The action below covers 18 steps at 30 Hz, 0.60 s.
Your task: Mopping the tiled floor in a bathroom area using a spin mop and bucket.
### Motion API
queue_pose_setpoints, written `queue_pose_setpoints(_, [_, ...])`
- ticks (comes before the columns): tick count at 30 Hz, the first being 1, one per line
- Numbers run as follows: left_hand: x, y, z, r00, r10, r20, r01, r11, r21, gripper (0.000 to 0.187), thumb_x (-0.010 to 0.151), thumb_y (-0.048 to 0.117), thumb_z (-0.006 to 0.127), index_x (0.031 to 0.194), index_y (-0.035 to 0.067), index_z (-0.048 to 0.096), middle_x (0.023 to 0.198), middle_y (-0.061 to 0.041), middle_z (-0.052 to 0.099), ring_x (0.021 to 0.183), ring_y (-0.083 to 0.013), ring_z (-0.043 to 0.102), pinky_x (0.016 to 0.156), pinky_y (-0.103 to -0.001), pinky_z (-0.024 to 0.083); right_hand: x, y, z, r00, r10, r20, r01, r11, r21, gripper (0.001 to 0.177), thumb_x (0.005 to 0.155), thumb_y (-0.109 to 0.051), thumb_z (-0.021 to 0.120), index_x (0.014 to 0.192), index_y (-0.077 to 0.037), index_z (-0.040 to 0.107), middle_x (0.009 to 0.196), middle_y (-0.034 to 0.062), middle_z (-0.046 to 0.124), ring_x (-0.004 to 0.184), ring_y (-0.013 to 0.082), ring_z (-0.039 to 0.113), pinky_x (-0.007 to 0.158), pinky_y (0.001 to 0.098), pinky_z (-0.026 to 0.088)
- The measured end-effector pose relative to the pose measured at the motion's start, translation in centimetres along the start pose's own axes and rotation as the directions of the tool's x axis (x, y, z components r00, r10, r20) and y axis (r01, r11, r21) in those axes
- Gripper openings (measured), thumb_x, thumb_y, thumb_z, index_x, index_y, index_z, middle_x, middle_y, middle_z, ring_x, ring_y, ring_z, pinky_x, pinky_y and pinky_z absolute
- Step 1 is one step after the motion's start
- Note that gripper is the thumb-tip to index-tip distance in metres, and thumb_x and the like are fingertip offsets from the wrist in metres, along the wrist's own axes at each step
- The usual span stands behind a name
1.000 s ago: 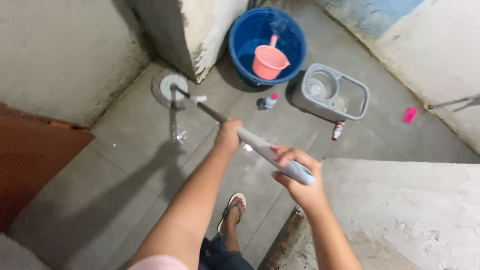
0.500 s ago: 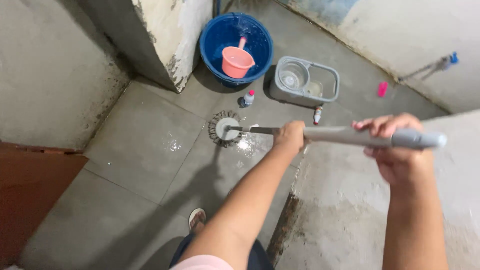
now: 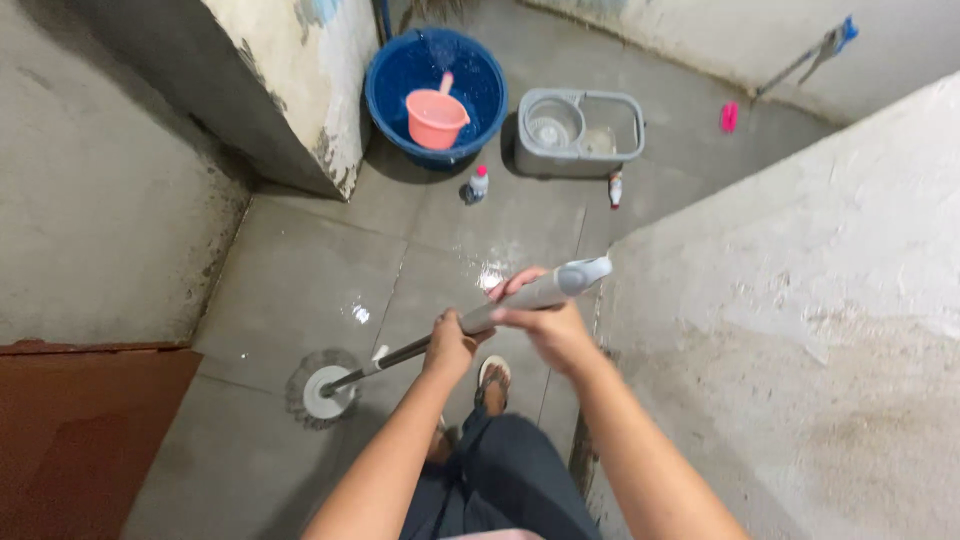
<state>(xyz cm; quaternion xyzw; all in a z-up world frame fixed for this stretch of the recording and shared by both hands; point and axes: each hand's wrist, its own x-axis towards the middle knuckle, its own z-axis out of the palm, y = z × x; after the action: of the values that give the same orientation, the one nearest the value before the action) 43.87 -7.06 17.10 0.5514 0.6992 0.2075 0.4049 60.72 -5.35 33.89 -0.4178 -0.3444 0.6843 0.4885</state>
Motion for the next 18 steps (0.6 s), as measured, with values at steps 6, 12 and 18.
queue_pose_setpoints(6, [1.1,-1.3,5.3,0.999,-0.054,0.006,0.054,0.998,-0.018,0.052,0.072,0.029,0.09,0.104,-0.002,0.062,0.111,-0.026,0.064,0.098,-0.0408,0.066,0.081,-0.047,0.055,-0.5,2.3,-4.6,1.0,0.022,0.016,-0.024,0.996,0.087,0.033,0.07,0.021,0.071,0.089,-0.004,0.061,0.097,0.0103,0.067,0.113,0.0316,0.065,0.096,0.0474,0.057])
queue_pose_setpoints(12, [8.1,7.3,15.5,0.999,-0.029,0.042,0.048,0.811,-0.583,0.016,0.089,0.012,0.063,0.098,0.001,0.07,0.103,-0.021,0.069,0.092,-0.035,0.067,0.078,-0.043,0.055,0.9,-6.7,-12.3,0.994,-0.095,-0.057,0.095,0.995,-0.019,0.037,0.066,0.022,0.07,0.091,-0.004,0.061,0.096,0.0102,0.067,0.11,0.031,0.067,0.095,0.0474,0.058])
queue_pose_setpoints(18, [15.1,19.2,22.8,0.98,0.17,0.103,-0.131,0.944,-0.304,0.015,0.081,0.001,0.073,0.091,0.005,0.063,0.103,-0.012,0.059,0.089,-0.0284,0.064,0.072,-0.041,0.056,3.0,-14.8,-19.1,0.962,-0.259,-0.085,0.22,0.923,-0.317,0.033,0.074,0.019,0.072,0.094,-0.005,0.059,0.1,0.0088,0.067,0.112,0.0265,0.067,0.1,0.0425,0.058])
